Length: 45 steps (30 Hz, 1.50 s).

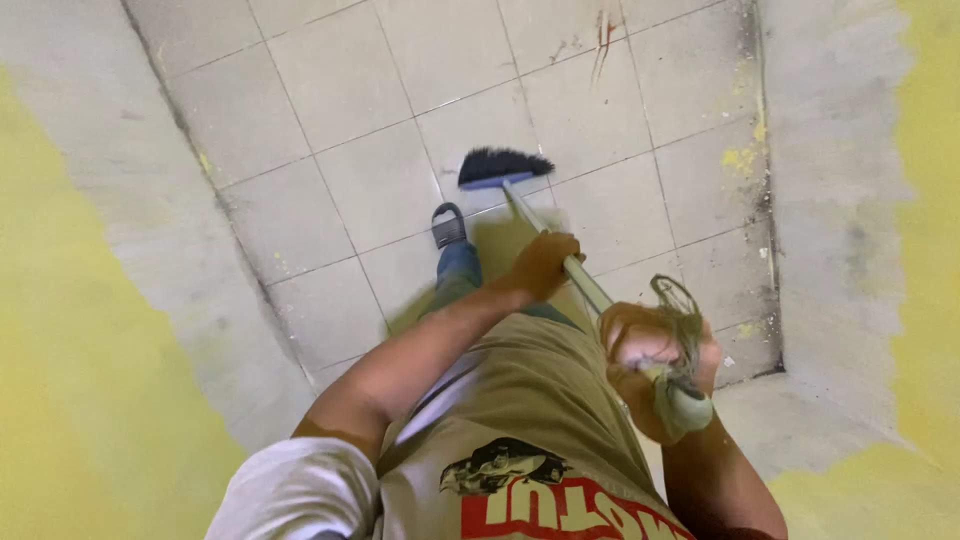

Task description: The person sweeps a tiled floor using a broom, pushing debris into a corner.

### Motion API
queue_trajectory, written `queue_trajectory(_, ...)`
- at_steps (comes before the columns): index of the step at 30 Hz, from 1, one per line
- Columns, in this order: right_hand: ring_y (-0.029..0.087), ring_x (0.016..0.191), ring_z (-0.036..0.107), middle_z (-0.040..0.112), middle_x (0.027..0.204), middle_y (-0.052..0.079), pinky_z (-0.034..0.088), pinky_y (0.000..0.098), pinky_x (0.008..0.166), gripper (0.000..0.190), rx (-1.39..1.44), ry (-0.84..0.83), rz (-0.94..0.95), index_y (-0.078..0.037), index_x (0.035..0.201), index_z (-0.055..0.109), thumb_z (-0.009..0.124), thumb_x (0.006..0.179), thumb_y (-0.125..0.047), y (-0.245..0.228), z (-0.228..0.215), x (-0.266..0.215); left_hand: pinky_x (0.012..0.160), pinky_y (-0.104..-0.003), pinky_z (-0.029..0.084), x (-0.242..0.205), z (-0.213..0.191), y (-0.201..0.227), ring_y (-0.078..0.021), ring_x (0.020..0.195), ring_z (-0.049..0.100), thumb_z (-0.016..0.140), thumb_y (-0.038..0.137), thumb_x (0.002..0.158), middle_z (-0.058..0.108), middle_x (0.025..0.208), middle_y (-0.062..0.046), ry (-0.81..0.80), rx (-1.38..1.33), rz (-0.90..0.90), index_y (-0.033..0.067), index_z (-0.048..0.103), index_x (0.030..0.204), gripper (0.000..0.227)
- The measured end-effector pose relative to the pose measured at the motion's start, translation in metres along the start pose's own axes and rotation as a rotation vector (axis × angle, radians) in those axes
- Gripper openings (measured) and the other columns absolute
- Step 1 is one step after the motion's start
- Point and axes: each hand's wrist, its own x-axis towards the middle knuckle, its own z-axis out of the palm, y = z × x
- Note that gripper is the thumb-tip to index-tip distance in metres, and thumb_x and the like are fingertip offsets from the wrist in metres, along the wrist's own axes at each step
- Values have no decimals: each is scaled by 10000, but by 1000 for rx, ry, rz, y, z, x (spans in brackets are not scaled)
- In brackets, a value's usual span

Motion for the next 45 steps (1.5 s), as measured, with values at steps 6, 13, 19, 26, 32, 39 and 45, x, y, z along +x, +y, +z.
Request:
queue_trajectory(6, 161, 582, 546, 524, 666, 47, 476, 310, 555, 199, -28, 60, -158, -85, 714, 497, 586, 692, 92, -45, -4, -4, 895, -509, 471, -15, 1, 45, -385, 949, 622, 639, 67, 880, 648, 900, -139, -8, -105, 1, 73, 632, 900, 22)
queue_trajectory(13, 209, 616, 543, 514, 686, 65, 460, 338, 557, 140, -31, 50, -411, -23, 798, 529, 614, 748, 75, -27, 16, 7, 965, -499, 455, -5, -17, 3, -446, 1099, 601, 698, 20, 751, 666, 1007, -231, 178, 49, 103, 70, 664, 854, 119)
queue_trajectory(19, 281, 623, 445, 431, 701, 99, 371, 400, 599, 242, -168, -58, -325, -44, 790, 427, 630, 836, 81, 72, 59, 38, 1076, -457, 489, 2, -55, -84, -442, 1245, 622, 680, 49, 894, 681, 1059, -252, 318, 21, -195, 22, 638, 866, 57)
queue_trajectory(26, 240, 608, 403, 408, 686, 88, 329, 386, 595, 230, -84, -124, -166, -84, 753, 410, 602, 790, 36, 45, 32, 9, 907, -465, 501, -12, -29, -53, -430, 1054, 629, 650, 47, 892, 673, 1017, -214, 241, 31, -208, 48, 664, 854, 40)
queue_trajectory(32, 208, 565, 448, 446, 660, 76, 361, 350, 544, 194, -23, -53, -107, -62, 720, 436, 573, 736, 74, -31, 9, -21, 816, -470, 507, -48, 11, 23, -428, 934, 615, 608, -41, 711, 632, 913, -174, 203, -18, 70, 53, 641, 900, 214)
queue_trajectory(39, 182, 520, 489, 491, 636, 71, 409, 318, 498, 173, 6, 49, -207, -34, 700, 464, 535, 687, 122, -61, 8, -35, 952, -473, 520, -75, 40, 73, -420, 936, 640, 671, -19, 812, 642, 891, -130, 233, -105, 98, 49, 647, 912, 123)
queue_trajectory(45, 187, 533, 468, 448, 645, 72, 415, 331, 517, 164, -4, 50, -324, -27, 728, 433, 515, 668, 102, -63, 5, -46, 927, -485, 489, -59, 25, 74, -437, 973, 613, 687, -28, 870, 644, 954, -185, 216, -99, -60, 29, 662, 894, 67)
